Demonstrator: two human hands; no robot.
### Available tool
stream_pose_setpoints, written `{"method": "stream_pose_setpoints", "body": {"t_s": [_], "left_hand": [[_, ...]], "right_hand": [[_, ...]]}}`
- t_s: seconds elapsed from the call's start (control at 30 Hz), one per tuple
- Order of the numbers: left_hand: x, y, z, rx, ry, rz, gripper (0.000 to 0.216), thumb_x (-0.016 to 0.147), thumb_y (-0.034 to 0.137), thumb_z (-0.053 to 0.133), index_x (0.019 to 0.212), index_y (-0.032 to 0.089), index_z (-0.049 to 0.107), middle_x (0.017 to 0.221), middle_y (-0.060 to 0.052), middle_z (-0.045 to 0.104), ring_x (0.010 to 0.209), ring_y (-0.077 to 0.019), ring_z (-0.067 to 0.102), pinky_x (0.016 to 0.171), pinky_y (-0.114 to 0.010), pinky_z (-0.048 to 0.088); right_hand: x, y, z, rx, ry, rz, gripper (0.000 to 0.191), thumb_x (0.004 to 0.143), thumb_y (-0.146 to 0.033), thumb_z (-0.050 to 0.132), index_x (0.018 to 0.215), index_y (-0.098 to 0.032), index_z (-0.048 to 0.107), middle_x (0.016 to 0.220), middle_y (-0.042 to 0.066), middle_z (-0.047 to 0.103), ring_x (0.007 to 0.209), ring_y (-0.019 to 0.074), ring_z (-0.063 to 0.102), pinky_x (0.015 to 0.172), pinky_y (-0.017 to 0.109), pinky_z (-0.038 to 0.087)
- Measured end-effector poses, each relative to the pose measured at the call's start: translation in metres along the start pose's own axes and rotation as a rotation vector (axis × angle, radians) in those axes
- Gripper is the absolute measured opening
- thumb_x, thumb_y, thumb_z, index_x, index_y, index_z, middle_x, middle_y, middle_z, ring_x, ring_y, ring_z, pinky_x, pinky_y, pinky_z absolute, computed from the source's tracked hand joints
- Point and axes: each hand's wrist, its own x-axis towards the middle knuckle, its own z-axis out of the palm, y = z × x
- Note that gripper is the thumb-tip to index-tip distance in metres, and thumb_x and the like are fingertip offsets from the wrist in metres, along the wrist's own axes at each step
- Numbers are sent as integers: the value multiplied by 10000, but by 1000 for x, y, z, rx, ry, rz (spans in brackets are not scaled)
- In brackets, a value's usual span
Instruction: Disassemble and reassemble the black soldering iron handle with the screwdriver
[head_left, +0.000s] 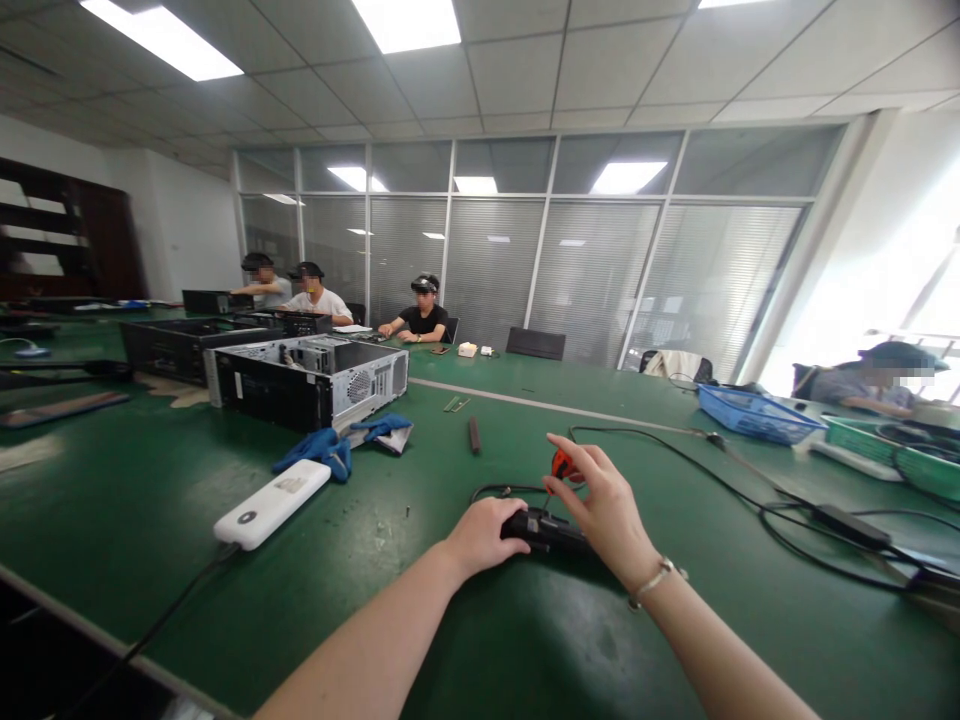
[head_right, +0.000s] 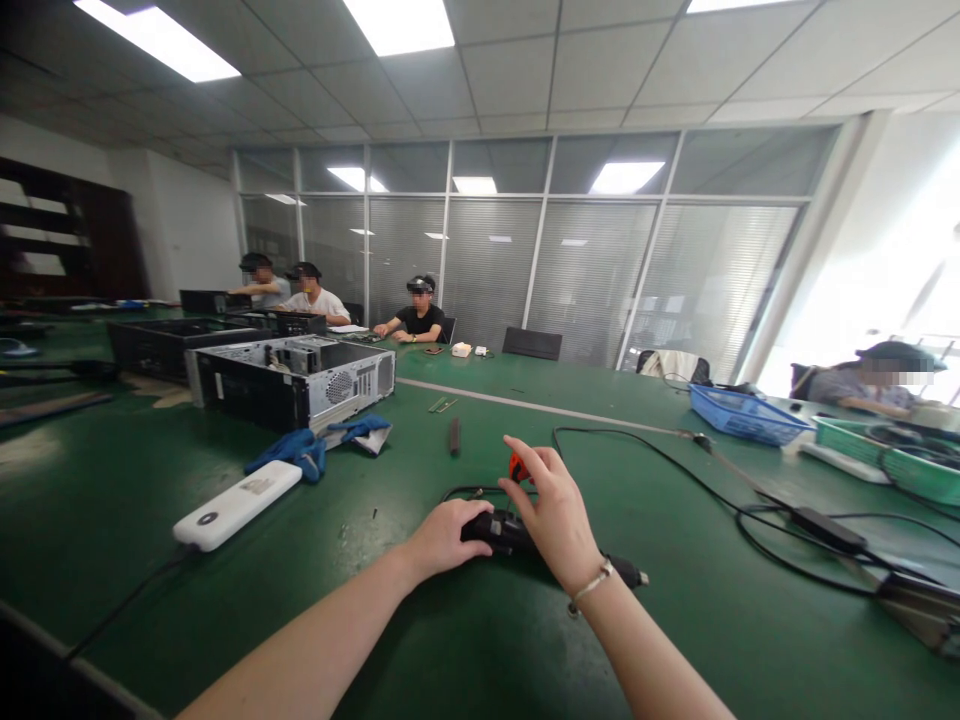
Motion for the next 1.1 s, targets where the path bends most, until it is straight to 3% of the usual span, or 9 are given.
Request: {"method": "stream_pose_setpoints", "body": {"t_s": [0.2, 0.3, 0.4, 0.5, 0.6, 0.7, 0.87, 1.1], "left_hand": [[-1, -1, 1, 0, 1, -1, 464, 689, 329, 766, 1107, 230, 589, 1063, -28, 666, 949, -231, 616, 843, -294, 429], [0, 0, 0, -3, -11, 1, 462, 696, 327, 757, 1111, 226, 582, 1038, -29, 669, 938, -232, 617, 826, -294, 432], [1, 2, -2, -9, -20, -1, 442, 709, 327, 743, 1106, 226, 576, 1023, -27, 669, 932, -232, 618, 818, -295, 432], [0, 4, -4, -18, -24, 1, 407, 710, 321, 740, 1073, 227, 580, 1009, -21, 669, 929, -229, 617, 808, -289, 431], [0, 5, -5, -19, -32, 2, 401, 712, 323, 737, 1068, 225, 580, 995, -20, 668, 922, -227, 615, 802, -288, 430], [1, 5, -4, -14, -33, -1, 419, 717, 327, 732, 1092, 225, 573, 1007, -23, 664, 926, -226, 611, 810, -291, 430], [2, 4, -4, -15, -26, -2, 428, 709, 331, 740, 1088, 227, 571, 1009, -24, 664, 939, -230, 609, 820, -295, 435], [1, 4, -4, 0, -36, -10, 440, 714, 339, 738, 1104, 226, 570, 1027, -29, 662, 940, -231, 611, 830, -301, 437]], "right_hand": [[-1, -9, -4, 82, -62, -14, 477, 880, -182, 404, 1350, -258, 403, 1027, 60, 588, 909, 183, 583, 833, 345, 496], [-4, -10, -4, 61, -66, -24, 496, 863, -214, 452, 1354, -251, 391, 1084, 75, 559, 947, 197, 566, 857, 364, 490], [-6, -6, -1, 19, -38, -5, 505, 844, -238, 506, 1341, -246, 415, 1016, 72, 548, 873, 195, 565, 813, 363, 502], [-5, -3, 0, 38, -31, 3, 483, 866, -194, 448, 1342, -262, 414, 970, 57, 559, 849, 185, 569, 804, 355, 500], [-5, -4, 1, 94, -53, 2, 510, 874, -162, 400, 1372, -268, 364, 1039, 61, 568, 928, 186, 570, 858, 362, 485], [-6, -5, 2, 80, -44, 10, 539, 859, -211, 462, 1382, -258, 343, 1102, 77, 543, 962, 202, 561, 873, 379, 484], [-7, -4, 2, 26, -18, 7, 488, 860, -212, 463, 1344, -250, 408, 980, 64, 560, 829, 186, 573, 788, 357, 511], [-5, -10, -2, 58, -22, -32, 451, 866, -214, 464, 1315, -246, 446, 1049, 77, 556, 902, 187, 575, 837, 354, 501]]}}
